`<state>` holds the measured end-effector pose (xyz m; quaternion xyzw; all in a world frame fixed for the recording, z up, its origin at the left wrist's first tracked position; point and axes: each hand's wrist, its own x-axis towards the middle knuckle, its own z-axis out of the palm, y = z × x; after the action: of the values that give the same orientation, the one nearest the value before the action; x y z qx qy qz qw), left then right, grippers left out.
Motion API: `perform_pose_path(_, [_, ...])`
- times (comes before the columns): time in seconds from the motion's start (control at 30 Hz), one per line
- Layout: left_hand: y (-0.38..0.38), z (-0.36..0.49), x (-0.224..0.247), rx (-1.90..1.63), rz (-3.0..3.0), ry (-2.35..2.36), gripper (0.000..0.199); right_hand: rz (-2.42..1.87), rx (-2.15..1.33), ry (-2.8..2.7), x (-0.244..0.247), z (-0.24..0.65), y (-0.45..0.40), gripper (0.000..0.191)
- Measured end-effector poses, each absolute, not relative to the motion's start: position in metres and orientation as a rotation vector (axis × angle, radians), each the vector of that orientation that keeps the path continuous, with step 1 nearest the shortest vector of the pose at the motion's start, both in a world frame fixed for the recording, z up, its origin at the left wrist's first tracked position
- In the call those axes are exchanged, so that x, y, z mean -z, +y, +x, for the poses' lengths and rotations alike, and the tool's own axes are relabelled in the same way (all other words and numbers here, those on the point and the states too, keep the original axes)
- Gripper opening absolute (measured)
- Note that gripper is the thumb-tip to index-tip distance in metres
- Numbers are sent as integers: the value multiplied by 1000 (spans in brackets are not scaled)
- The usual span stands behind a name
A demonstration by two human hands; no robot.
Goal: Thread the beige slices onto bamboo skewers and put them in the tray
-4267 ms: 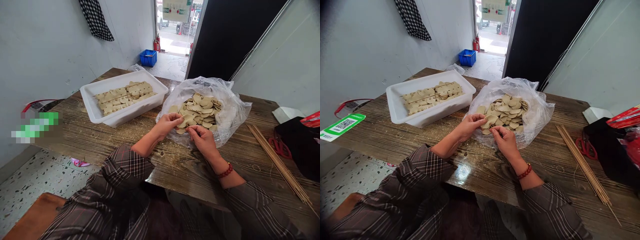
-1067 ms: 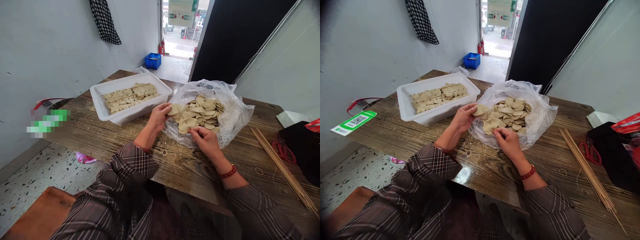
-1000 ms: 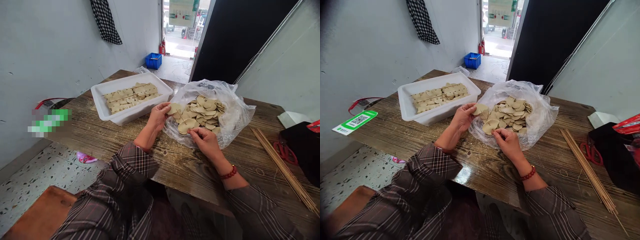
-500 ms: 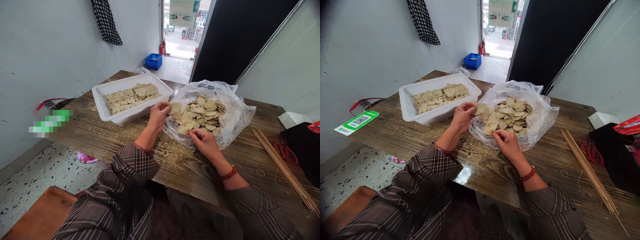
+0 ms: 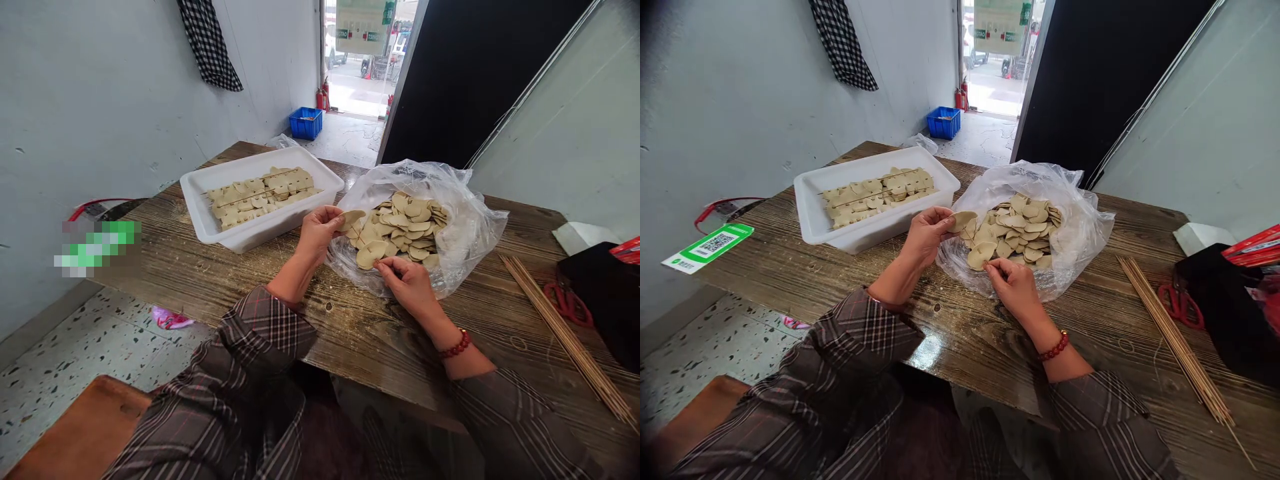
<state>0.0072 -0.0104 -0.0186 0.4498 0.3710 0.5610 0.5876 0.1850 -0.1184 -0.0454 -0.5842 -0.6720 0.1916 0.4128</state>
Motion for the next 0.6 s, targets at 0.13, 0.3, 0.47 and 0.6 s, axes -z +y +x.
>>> perform_pose_path(0.13, [-11,9,20,-1279,1052,863,24,-1469,-483,-1681,46,185,-118,27])
perform_pose_path(0.3, [-13,11,21,-1227,1038,828,26,-1484,-492,-1671,47,186,-118,27])
perform_pose_path(0.47, [-11,9,21,-1224,919,818,29,-1462,-451,-1690,46,185,-119,27])
perform_pose_path(0.6, [-9,7,21,-1220,843,814,29,-1427,-433,-1700,45,185,-120,27])
